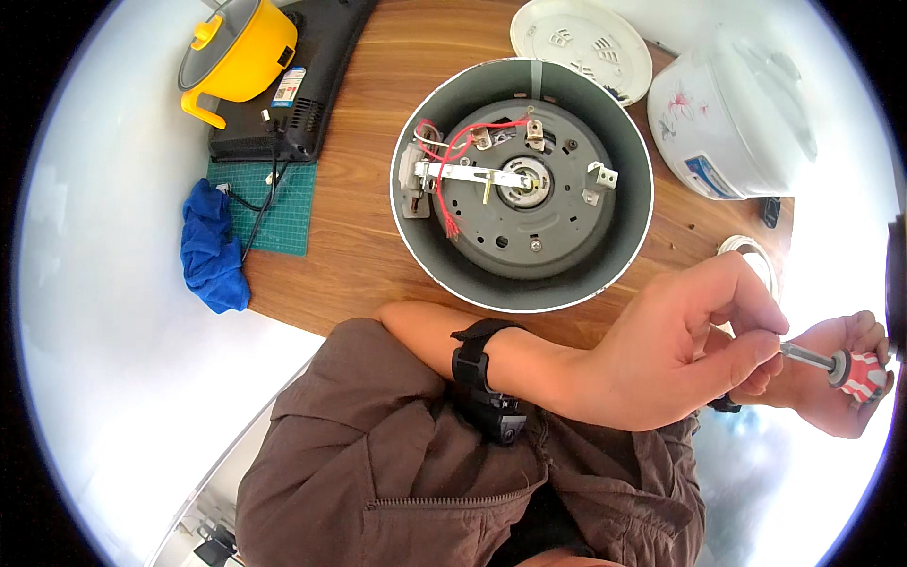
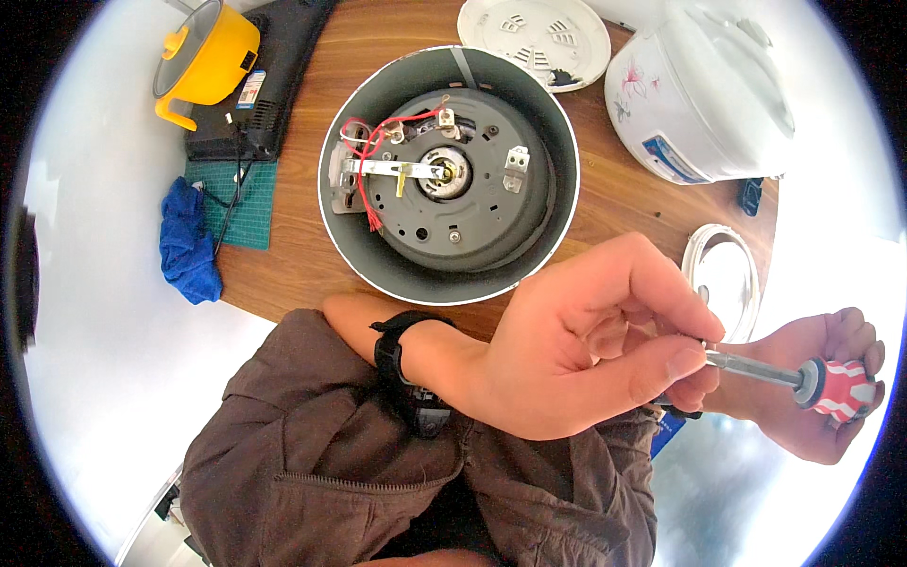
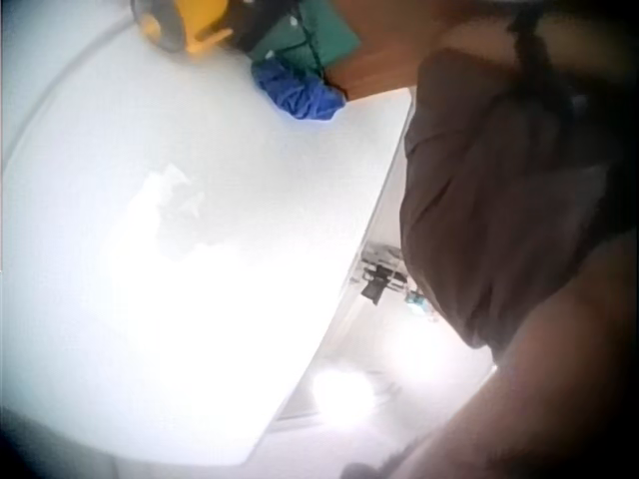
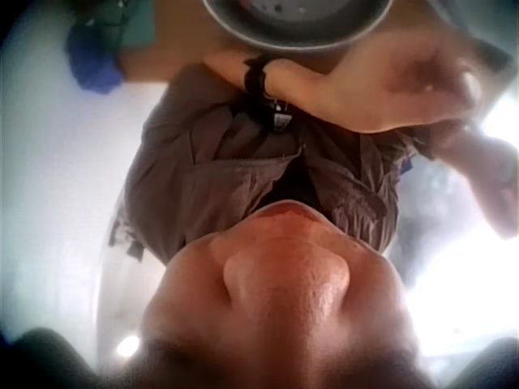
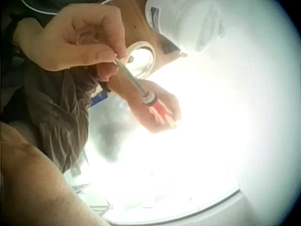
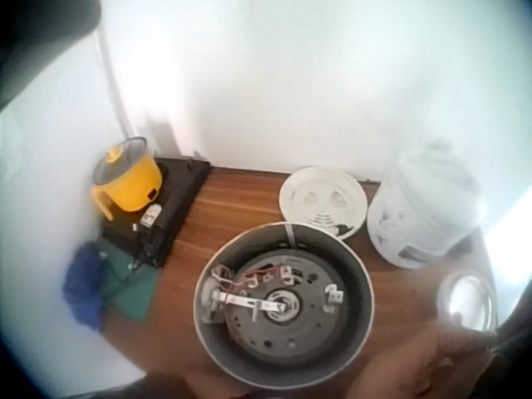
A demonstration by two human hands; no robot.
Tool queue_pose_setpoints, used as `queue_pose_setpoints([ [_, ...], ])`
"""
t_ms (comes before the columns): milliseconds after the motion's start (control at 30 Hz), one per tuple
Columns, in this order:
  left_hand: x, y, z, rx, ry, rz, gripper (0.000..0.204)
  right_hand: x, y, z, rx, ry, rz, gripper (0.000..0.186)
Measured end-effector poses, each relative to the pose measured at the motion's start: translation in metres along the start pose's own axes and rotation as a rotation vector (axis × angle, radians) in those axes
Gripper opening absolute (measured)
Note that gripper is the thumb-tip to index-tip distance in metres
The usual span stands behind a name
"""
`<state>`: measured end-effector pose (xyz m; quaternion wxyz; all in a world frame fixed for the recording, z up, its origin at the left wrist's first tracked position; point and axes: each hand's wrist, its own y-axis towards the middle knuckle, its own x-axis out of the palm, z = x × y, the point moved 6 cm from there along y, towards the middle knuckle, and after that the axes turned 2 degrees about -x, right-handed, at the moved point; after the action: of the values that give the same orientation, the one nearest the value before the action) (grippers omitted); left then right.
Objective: The person works on the internal wiring of a disassembled white appliance, using a screwdriver to tighten screws on terminal blocks and connecting red wires. They handle the appliance casing and a white plastic cover, placing components on a wooden table.
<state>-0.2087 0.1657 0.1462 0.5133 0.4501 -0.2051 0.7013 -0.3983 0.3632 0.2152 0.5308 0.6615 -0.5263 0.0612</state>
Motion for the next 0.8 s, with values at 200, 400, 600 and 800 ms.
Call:
queue_pose_setpoints([
  [200,-0.002,0.0,0.009,0.296,0.202,-0.021,0.013,0.024,-0.014,0.018,0.048,0.034,-0.006,0.012],
  [400,0.002,-0.006,0.031,0.358,0.269,-0.06,0.014,0.032,-0.024,0.027,0.121,0.146,-0.198,0.02],
  [600,-0.001,-0.017,0.048,0.423,0.183,-0.026,0.014,0.033,-0.044,0.031,0.094,-0.002,-0.01,0.024],
  [800,-0.013,-0.035,0.092,0.549,0.636,-0.209,0.025,0.058,-0.084,0.032,0.099,-0.027,-0.148,0.032],
])
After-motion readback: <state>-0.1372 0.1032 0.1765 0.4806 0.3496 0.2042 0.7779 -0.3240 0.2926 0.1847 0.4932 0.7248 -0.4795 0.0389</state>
